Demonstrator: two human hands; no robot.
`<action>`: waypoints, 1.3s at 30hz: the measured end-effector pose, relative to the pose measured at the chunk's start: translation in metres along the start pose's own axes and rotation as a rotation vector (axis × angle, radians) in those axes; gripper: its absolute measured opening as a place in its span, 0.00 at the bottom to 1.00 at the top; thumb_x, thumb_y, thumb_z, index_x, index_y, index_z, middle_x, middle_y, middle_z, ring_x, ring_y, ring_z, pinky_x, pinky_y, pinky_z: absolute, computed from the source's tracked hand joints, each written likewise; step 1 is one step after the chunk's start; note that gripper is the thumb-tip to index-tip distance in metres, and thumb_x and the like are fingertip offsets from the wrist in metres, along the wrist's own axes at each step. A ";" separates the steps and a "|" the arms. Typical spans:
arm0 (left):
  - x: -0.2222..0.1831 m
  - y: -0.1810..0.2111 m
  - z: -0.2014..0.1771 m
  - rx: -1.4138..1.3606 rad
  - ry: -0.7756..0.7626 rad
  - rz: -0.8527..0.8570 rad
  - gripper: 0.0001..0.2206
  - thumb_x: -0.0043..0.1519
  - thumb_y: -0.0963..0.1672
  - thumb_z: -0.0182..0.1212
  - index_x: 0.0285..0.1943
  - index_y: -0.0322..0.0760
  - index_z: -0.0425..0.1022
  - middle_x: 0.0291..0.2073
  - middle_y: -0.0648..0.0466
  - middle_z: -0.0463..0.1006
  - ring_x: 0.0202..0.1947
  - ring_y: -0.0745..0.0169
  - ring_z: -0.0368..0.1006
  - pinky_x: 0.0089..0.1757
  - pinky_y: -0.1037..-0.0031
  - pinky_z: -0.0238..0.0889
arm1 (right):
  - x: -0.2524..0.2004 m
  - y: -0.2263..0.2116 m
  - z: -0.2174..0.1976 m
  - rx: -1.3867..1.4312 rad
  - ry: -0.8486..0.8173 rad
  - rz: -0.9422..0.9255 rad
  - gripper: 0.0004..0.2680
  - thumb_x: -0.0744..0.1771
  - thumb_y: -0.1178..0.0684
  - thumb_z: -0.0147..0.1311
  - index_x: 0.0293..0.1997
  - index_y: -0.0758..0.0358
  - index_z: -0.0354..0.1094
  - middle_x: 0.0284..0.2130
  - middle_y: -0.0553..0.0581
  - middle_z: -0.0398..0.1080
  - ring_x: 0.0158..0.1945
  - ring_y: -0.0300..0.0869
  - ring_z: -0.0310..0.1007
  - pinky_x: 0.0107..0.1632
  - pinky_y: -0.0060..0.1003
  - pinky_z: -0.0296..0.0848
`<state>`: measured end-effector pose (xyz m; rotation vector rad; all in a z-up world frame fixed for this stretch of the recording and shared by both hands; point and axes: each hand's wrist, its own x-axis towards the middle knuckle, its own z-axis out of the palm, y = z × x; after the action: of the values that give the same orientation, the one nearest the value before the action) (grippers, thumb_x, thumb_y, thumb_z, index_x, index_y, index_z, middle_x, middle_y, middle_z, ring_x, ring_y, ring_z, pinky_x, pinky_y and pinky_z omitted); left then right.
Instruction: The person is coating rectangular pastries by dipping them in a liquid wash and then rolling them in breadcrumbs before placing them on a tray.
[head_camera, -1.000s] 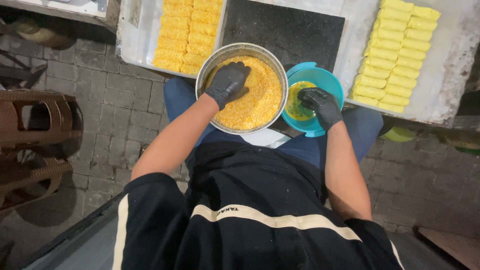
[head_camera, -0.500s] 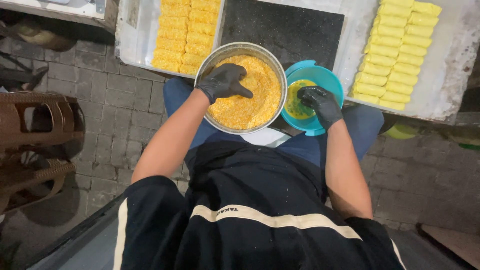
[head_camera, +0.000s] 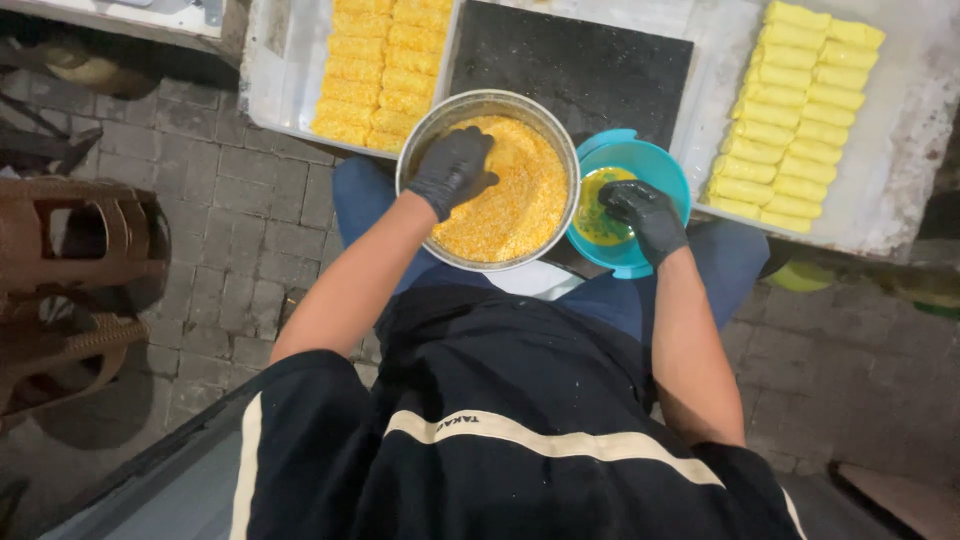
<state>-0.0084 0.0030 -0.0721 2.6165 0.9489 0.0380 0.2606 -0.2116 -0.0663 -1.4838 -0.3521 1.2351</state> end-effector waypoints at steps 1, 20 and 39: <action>0.003 0.000 0.010 0.037 -0.019 -0.007 0.27 0.51 0.58 0.68 0.53 0.44 0.73 0.43 0.51 0.75 0.48 0.48 0.74 0.48 0.57 0.68 | 0.001 0.002 -0.002 0.019 -0.002 -0.016 0.07 0.65 0.64 0.59 0.45 0.74 0.71 0.42 0.72 0.72 0.47 0.57 0.77 0.51 0.51 0.77; 0.025 -0.025 0.073 -0.200 -0.065 0.066 0.31 0.45 0.56 0.75 0.52 0.37 0.75 0.47 0.43 0.78 0.53 0.44 0.73 0.51 0.59 0.69 | 0.024 0.032 -0.021 -1.000 0.073 -0.429 0.04 0.68 0.48 0.59 0.46 0.45 0.75 0.42 0.47 0.73 0.47 0.44 0.73 0.54 0.39 0.73; 0.046 -0.081 -0.132 -0.563 -0.387 -0.009 0.22 0.46 0.59 0.75 0.19 0.50 0.69 0.19 0.61 0.72 0.25 0.61 0.71 0.35 0.71 0.63 | 0.065 0.079 -0.024 -1.627 -0.093 -0.029 0.29 0.58 0.42 0.61 0.68 0.39 0.59 0.72 0.40 0.46 0.70 0.49 0.55 0.68 0.52 0.61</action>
<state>-0.0412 0.1318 0.0192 2.0026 0.6879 -0.1730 0.2758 -0.2017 -0.1701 -2.6774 -1.6951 0.8886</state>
